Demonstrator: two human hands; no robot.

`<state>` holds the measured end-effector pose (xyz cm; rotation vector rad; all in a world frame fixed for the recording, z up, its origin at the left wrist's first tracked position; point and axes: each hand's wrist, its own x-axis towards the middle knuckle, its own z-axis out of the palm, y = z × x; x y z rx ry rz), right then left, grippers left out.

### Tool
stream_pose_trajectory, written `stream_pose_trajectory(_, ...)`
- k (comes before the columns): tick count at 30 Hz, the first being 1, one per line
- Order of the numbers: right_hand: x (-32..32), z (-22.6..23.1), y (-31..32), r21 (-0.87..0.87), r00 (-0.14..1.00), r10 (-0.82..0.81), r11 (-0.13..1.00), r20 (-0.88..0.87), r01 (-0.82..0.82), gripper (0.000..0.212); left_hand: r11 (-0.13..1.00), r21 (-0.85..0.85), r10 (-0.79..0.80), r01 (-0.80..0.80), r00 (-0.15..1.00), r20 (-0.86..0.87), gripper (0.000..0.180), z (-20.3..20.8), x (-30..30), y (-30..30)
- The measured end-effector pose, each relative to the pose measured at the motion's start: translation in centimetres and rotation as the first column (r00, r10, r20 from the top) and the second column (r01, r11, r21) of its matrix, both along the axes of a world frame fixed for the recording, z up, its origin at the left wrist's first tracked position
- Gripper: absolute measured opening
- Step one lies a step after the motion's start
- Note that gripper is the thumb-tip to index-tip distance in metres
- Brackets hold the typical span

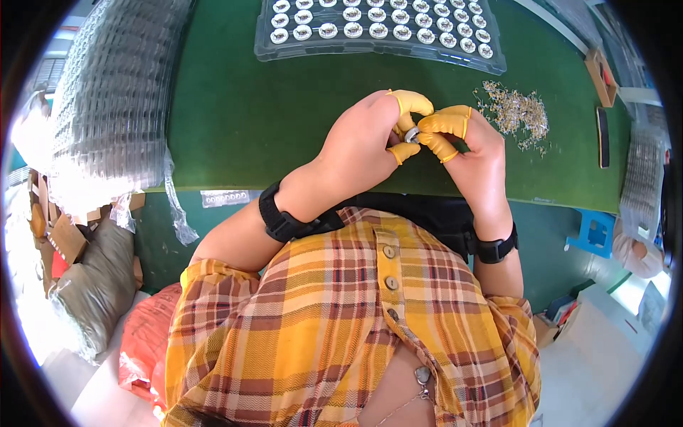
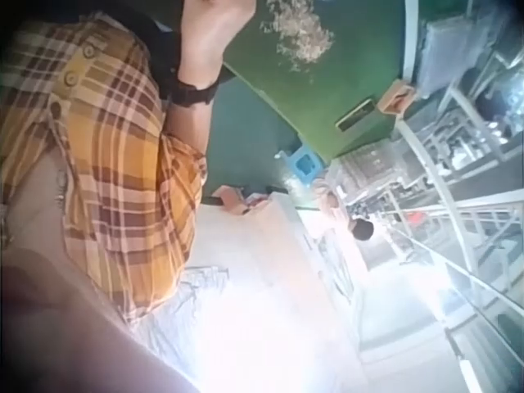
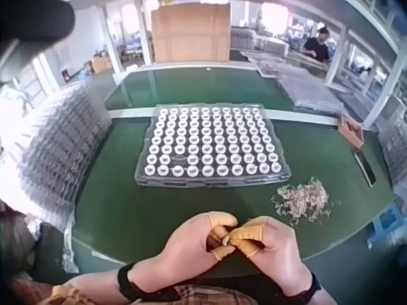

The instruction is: The person is inserting small gold-colored components into white circular plastic housings and placing them into a tray.

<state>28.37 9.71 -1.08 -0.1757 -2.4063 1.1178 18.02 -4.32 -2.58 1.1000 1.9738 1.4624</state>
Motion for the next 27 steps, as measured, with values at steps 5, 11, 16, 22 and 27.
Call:
stream_pose_trajectory(5, -0.1, -0.2, 0.6, 0.081, 0.995, 0.096, 0.992, -0.035, -0.093, 0.016, 0.999, 0.013, -0.044, 0.047, 0.989, -0.142, 0.051, 0.3, -0.1, -0.4)
stream_pose_trajectory(11, 0.4, -0.4, -0.5, -0.191, 0.994, -0.015, 0.981, 0.106, 0.035, 0.013, 0.988, 0.122, -0.05, 0.095, 0.941, -0.334, 0.047, 0.1, -0.2, -0.5)
stream_pose_trajectory(16, 0.8, -0.9, 1.0, -0.338, 0.986, 0.093, 0.94, 0.139, -0.041, 0.016, 0.995, 0.022, -0.084, 0.094, 0.956, -0.282, 0.042, -0.2, -0.8, -2.2)
stream_pose_trajectory(22, 0.5, -1.7, 5.0, 0.192, 0.983, -0.148, 0.973, 0.106, 0.126, 0.014, 1.0, -0.002, 0.023, -0.024, 0.9, 0.436, 0.032, 0.3, -2.7, -3.7)
stream_pose_trajectory(27, -1.0, -1.1, 3.9, 0.458, 0.973, -0.143, 0.888, 0.184, 0.044, 0.01, 0.999, -0.051, 0.041, -0.015, 0.826, 0.562, 0.031, 1.0, -2.9, -2.8)
